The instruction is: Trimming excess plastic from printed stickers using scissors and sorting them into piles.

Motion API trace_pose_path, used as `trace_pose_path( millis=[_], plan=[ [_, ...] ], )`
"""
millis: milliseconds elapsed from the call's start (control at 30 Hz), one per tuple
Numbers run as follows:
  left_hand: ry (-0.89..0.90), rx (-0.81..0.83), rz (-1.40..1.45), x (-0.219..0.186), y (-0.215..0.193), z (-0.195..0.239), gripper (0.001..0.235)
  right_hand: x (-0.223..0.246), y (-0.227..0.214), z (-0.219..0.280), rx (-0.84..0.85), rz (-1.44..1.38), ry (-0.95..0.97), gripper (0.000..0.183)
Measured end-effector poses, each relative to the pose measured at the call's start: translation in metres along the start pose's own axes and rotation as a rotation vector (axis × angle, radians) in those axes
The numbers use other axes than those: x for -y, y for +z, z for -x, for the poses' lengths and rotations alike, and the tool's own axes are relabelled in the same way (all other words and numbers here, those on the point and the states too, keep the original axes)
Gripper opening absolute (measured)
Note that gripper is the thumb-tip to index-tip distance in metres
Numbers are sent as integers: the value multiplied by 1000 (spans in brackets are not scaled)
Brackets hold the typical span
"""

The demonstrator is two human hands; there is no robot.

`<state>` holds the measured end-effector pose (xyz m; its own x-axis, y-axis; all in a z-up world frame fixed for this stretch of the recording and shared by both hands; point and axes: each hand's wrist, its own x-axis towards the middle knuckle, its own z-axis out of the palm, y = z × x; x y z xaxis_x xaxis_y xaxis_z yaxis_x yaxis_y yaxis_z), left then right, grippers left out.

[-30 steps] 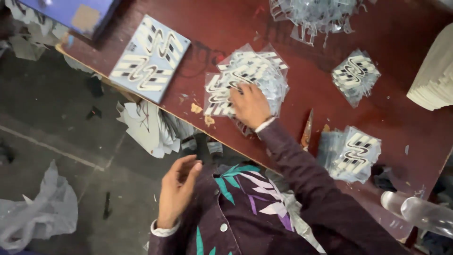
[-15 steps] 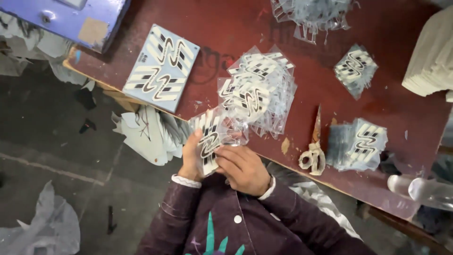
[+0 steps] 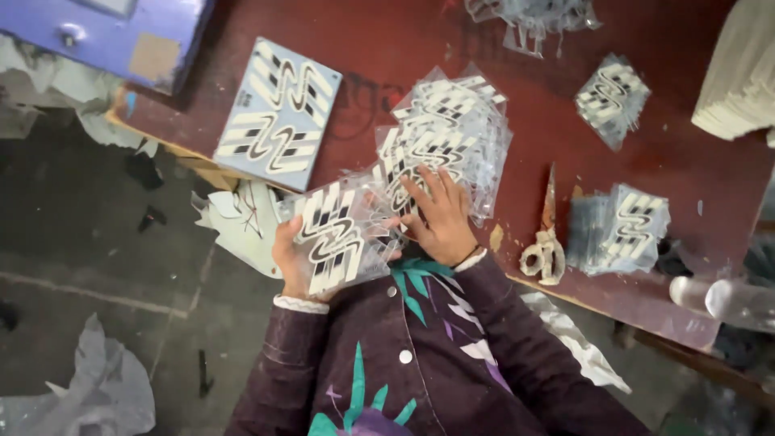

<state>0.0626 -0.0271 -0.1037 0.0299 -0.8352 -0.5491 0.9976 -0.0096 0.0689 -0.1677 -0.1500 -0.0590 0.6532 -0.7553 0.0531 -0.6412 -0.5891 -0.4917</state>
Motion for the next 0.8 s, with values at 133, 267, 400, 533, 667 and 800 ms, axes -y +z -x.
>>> trace_pose_path(
  millis=[133,267,400,533,667,800],
  plan=[
    [144,18,23,-30,30,21,64,-15,8,-18,-2,537,-76,64],
    [76,325,-1,-38,85,64,66,13,-8,-14,61,472,15,62],
    [156,79,138,-20,11,60,68,64,-16,-25,53,-254,125,64],
    [196,4,92,-14,3,63,65,72,17,-33,198,-1101,102,48],
    [213,5,34,-8,-14,79,65,77,22,-29,144,-1106,68,13],
    [221,-11,-26,-5,-27,75,64,93,10,-42,225,-1203,169,25]
  ],
)
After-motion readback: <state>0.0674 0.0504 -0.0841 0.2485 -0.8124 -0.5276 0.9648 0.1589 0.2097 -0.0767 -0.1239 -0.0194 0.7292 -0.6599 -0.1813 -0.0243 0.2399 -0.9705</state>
